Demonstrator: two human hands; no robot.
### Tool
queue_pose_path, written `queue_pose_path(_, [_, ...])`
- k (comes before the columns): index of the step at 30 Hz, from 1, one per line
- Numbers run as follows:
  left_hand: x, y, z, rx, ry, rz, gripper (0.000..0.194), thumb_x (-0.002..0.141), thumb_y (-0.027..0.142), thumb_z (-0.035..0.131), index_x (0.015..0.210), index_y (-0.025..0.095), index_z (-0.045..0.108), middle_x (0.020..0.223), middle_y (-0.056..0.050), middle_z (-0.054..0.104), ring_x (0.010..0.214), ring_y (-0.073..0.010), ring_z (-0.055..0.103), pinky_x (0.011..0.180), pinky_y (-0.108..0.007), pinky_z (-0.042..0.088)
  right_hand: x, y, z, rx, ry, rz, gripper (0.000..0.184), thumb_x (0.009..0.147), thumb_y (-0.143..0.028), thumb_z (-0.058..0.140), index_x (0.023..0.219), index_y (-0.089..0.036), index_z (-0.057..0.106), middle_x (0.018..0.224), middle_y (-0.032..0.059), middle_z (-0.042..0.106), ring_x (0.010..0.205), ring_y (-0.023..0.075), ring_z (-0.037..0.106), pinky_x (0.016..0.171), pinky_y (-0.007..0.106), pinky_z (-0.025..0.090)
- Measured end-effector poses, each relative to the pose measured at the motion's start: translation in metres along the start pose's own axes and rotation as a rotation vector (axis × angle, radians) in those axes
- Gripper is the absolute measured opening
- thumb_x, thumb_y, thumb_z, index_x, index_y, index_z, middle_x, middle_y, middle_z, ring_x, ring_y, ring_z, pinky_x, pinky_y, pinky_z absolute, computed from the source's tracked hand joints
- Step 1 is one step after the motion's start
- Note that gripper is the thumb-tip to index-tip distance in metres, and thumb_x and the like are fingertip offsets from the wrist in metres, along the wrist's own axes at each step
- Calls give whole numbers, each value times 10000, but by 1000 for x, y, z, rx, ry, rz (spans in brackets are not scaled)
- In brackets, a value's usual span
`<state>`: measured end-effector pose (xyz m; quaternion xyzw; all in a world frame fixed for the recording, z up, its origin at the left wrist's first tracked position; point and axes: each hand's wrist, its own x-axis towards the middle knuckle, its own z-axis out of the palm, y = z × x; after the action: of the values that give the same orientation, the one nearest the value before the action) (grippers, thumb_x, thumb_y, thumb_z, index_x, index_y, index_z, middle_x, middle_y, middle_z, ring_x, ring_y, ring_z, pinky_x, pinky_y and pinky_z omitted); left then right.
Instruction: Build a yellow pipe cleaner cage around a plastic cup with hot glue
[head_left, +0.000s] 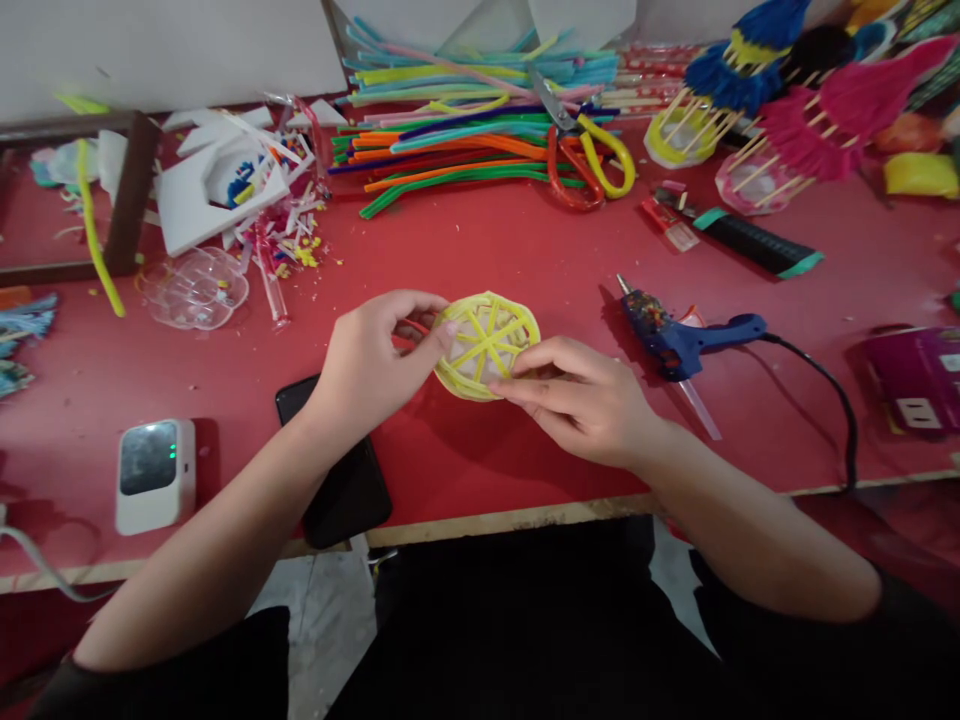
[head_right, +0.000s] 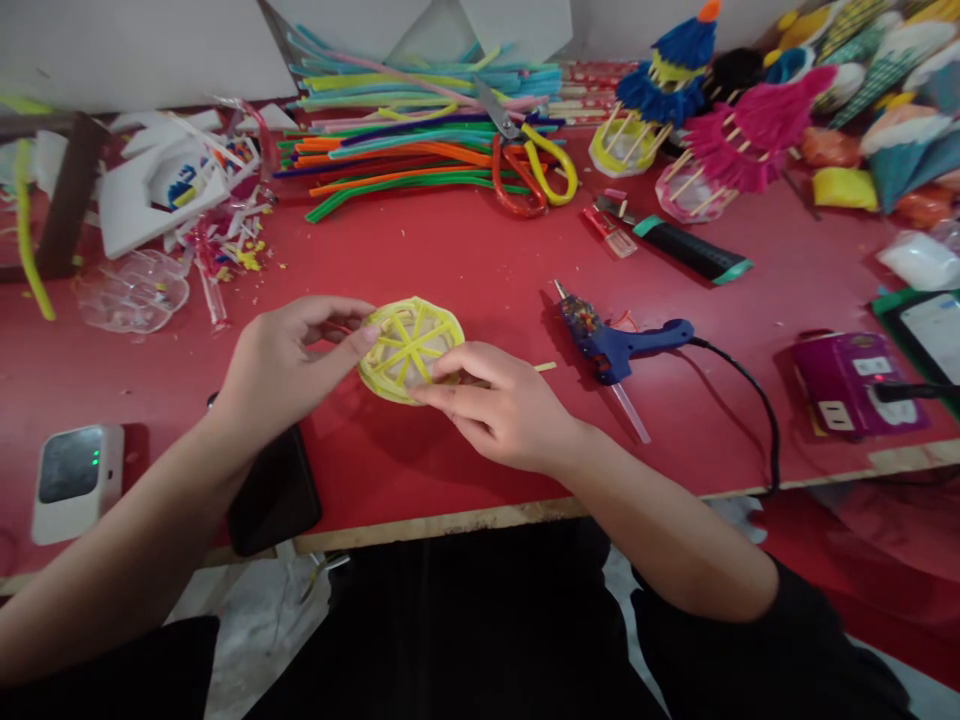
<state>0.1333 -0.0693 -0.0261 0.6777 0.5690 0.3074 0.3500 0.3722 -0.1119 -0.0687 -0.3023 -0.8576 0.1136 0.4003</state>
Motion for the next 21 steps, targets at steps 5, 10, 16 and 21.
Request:
queue_pose_path(5, [1, 1, 3, 68, 36, -4, 111, 873, 303, 735, 920, 227, 801, 896, -44, 797, 825, -202, 719, 729, -279, 544, 0, 0, 1, 5, -20, -20, 292, 952, -61, 587, 1144, -197, 758, 1008, 81, 712, 928, 173, 701, 758, 315, 625])
queue_pose_path(10, [7, 3, 3, 123, 27, 57, 85, 881, 289, 732, 892, 246, 804, 856, -35, 760, 789, -191, 680, 774, -298, 532, -1, 0, 0, -11, -34, -29, 317, 974, -72, 559, 1182, -228, 740, 1032, 69, 715, 926, 163, 699, 770, 320, 633])
queue_pose_path(16, [22, 3, 7, 152, -39, 90, 128, 886, 319, 737, 924, 264, 846, 914, -34, 796, 792, -189, 689, 788, -305, 512, 1, 1, -2, -13, -56, -50, 301, 968, -59, 560, 1178, -178, 740, 1040, 95, 711, 946, 171, 700, 778, 312, 636])
queue_pose_path(21, [31, 1, 6, 140, -106, 49, 146, 851, 310, 731, 919, 245, 842, 864, -10, 819, 752, -167, 705, 732, -274, 534, -1, 1, -1, -7, -55, -26, 333, 976, -65, 540, 1193, -228, 734, 1058, 76, 708, 958, 164, 702, 783, 318, 633])
